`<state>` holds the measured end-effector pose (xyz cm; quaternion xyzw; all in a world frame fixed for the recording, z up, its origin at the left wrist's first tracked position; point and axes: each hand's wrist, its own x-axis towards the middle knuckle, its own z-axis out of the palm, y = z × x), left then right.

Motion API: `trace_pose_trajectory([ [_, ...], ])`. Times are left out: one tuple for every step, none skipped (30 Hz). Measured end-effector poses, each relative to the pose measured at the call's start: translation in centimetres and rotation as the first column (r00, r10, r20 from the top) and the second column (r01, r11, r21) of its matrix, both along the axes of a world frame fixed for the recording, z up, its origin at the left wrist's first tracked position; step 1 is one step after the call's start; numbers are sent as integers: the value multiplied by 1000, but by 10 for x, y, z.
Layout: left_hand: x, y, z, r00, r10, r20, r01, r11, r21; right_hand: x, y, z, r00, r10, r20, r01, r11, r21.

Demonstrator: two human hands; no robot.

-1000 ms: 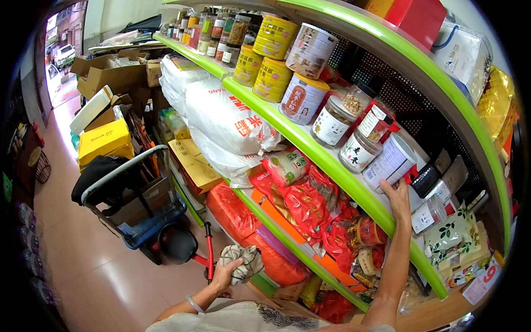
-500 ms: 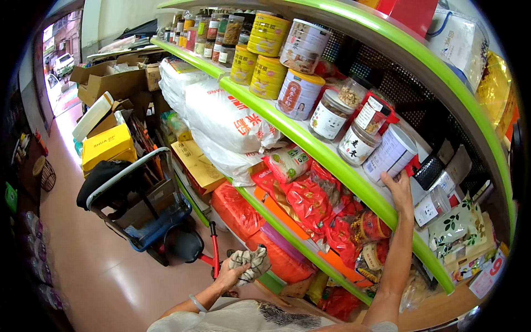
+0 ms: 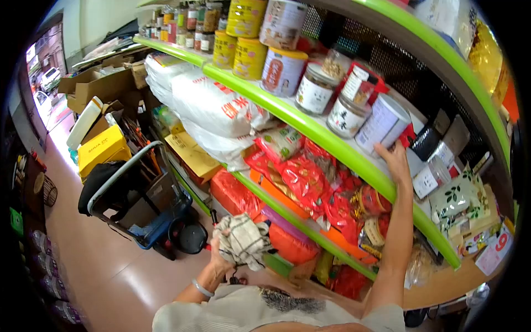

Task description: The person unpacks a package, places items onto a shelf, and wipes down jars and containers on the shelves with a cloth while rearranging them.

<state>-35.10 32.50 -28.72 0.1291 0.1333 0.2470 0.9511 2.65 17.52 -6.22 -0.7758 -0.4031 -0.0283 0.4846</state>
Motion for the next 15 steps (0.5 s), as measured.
trace_pose_trajectory([
  [1,1,2,1000,5,12,-5,1000,-11,1,0,1,1000,-7,15,7,1000,-16],
  [1,0,8,995,97,-18,-95,992,79,1,1,1,999,-11,31,11,1000,-28],
  [0,2,-4,996,85,23,-86,996,26,0,1,1,1000,1,17,0,1000,-20],
  [-1,0,-3,994,99,49,-102,992,78,-2,1,1,1000,13,5,-13,1000,-9],
  [-1,0,-2,991,110,78,-119,984,130,-4,1,2,1000,25,-5,-25,1000,6],
  [-2,-3,-4,990,136,31,-138,985,104,-6,2,3,1000,21,-4,-21,1000,15],
  [-4,-6,-9,987,161,-15,-159,984,81,-3,1,2,1000,16,-5,-16,1000,25],
  [-4,-7,-11,980,189,-59,-185,981,61,1,1,-1,1000,15,-3,-15,999,35],
  [-2,-7,-11,983,171,-59,-168,984,51,2,1,-2,1000,17,-2,-17,999,46],
  [-1,-7,-10,986,157,-59,-155,987,39,2,1,-3,999,36,-5,-36,997,69],
  [-1,-8,-9,988,146,-60,-144,989,28,1,3,-2,999,52,-11,-51,996,75],
  [-2,-7,-6,993,119,-28,-119,993,-15,1,4,-2,998,68,-18,-66,995,80],
  [-2,-8,-5,995,96,-41,-97,995,-16,1,2,-3,997,75,-28,-72,993,91],
  [-1,-8,-4,995,89,-45,-89,996,17,3,1,-3,999,37,5,-37,997,63],
  [-1,-8,-5,996,80,-49,-78,996,49,7,1,-4,999,-4,39,3,999,35],
])
